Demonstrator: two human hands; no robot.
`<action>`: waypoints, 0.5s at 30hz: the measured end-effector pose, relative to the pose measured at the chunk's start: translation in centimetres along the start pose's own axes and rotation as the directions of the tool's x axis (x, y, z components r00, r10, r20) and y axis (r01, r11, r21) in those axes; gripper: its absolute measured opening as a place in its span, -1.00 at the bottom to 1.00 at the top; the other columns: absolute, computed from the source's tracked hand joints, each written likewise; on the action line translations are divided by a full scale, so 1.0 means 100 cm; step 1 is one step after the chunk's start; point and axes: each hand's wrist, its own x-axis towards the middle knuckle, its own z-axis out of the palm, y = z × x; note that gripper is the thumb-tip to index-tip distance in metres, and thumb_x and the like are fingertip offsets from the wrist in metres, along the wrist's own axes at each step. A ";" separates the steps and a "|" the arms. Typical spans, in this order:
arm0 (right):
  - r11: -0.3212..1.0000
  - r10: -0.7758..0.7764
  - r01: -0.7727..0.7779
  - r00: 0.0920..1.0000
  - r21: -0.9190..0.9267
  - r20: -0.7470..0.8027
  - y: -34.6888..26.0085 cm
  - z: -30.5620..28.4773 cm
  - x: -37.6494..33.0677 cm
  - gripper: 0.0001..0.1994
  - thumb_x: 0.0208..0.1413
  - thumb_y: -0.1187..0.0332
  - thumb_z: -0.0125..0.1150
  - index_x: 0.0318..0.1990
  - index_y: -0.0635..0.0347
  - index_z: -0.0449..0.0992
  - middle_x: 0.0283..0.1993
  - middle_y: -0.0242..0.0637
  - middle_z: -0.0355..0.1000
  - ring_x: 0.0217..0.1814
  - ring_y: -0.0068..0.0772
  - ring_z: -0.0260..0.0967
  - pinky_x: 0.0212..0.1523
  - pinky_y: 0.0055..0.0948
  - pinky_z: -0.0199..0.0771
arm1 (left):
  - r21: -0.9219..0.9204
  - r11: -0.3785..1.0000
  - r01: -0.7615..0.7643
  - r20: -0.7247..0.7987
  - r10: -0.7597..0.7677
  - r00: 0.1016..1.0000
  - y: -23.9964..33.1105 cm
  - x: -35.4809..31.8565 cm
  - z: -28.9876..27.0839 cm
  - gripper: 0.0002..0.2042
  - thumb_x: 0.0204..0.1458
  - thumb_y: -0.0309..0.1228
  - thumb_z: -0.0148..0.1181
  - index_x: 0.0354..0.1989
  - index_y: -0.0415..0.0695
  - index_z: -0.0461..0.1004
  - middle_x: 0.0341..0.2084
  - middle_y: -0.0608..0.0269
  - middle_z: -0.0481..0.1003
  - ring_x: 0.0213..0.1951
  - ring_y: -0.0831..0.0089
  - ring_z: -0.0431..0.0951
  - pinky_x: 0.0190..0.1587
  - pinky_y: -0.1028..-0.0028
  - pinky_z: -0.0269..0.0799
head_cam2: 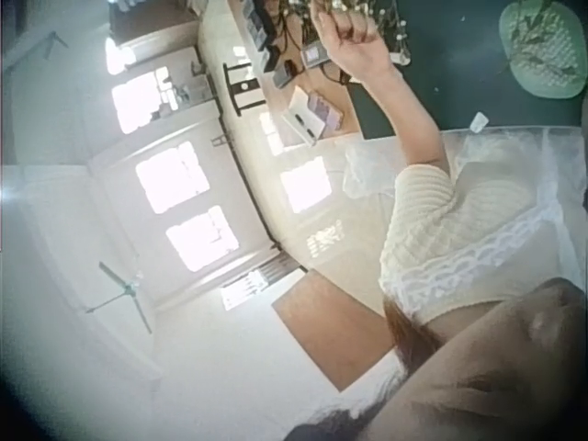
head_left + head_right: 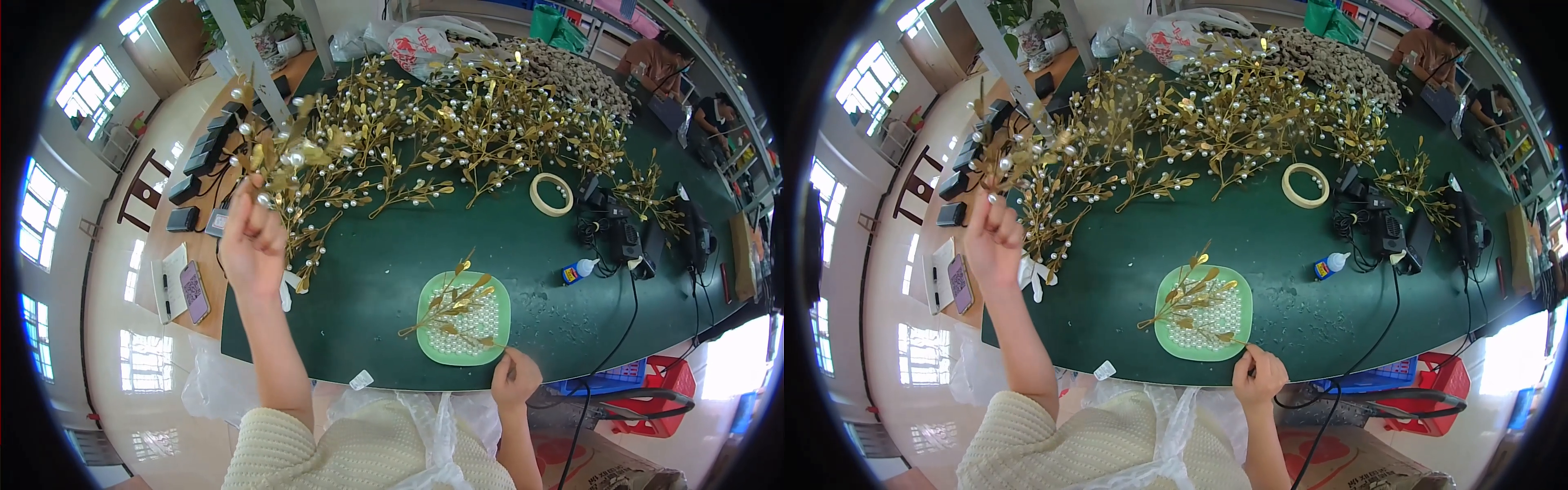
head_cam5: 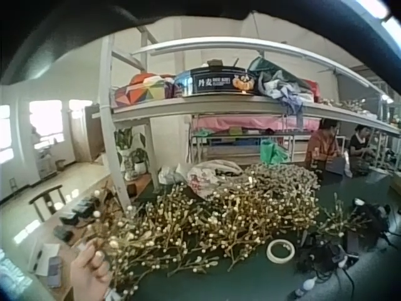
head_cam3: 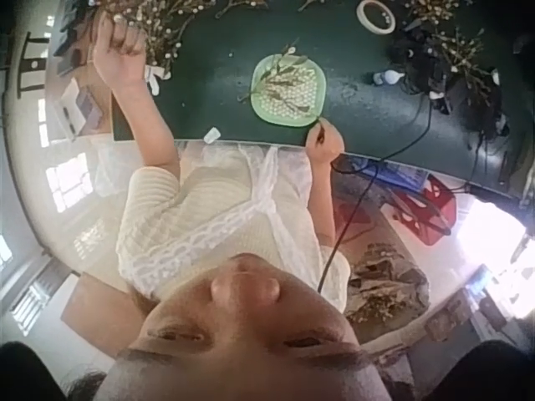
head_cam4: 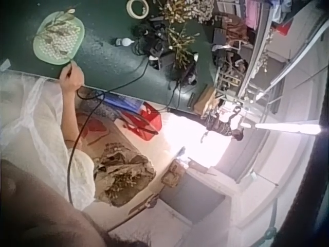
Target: The person picks up decorative branches, attaches pearls to them by hand, and places the finished pieces into a blue basket.
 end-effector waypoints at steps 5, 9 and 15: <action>1.000 0.015 -0.015 1.000 0.016 -0.023 -0.003 0.002 0.001 -0.90 -0.16 0.60 0.07 -0.42 0.28 0.45 -0.70 -0.31 0.25 -0.78 -0.40 0.10 -0.71 -0.48 0.07 | -0.387 0.888 0.249 0.136 -0.212 0.968 -0.031 -0.026 -0.015 -0.80 0.11 -0.42 -0.14 -0.10 -0.15 0.27 -0.72 0.49 -0.08 -0.72 0.64 -0.10 -0.69 0.59 -0.21; 1.000 0.017 -0.017 1.000 0.018 -0.022 -0.003 0.004 0.000 -0.90 -0.16 0.61 0.07 -0.42 0.29 0.45 -0.68 -0.30 0.26 -0.78 -0.41 0.11 -0.73 -0.49 0.06 | -0.451 0.833 0.320 0.183 -0.264 0.947 -0.046 -0.038 -0.017 -0.83 0.08 -0.42 -0.11 -0.15 -0.12 0.25 -0.75 0.49 -0.09 -0.72 0.63 -0.11 -0.68 0.57 -0.23; 0.998 0.056 -0.056 0.998 0.007 -0.007 -0.006 0.004 0.001 -0.90 -0.14 0.61 0.08 -0.42 0.28 0.46 -0.66 -0.29 0.30 -0.78 -0.44 0.12 -0.73 -0.51 0.06 | -0.525 0.749 0.405 0.260 -0.312 0.914 -0.058 -0.042 -0.021 -0.89 0.12 -0.37 -0.15 -0.23 -0.09 0.22 -0.78 0.48 -0.14 -0.73 0.61 -0.13 -0.68 0.56 -0.22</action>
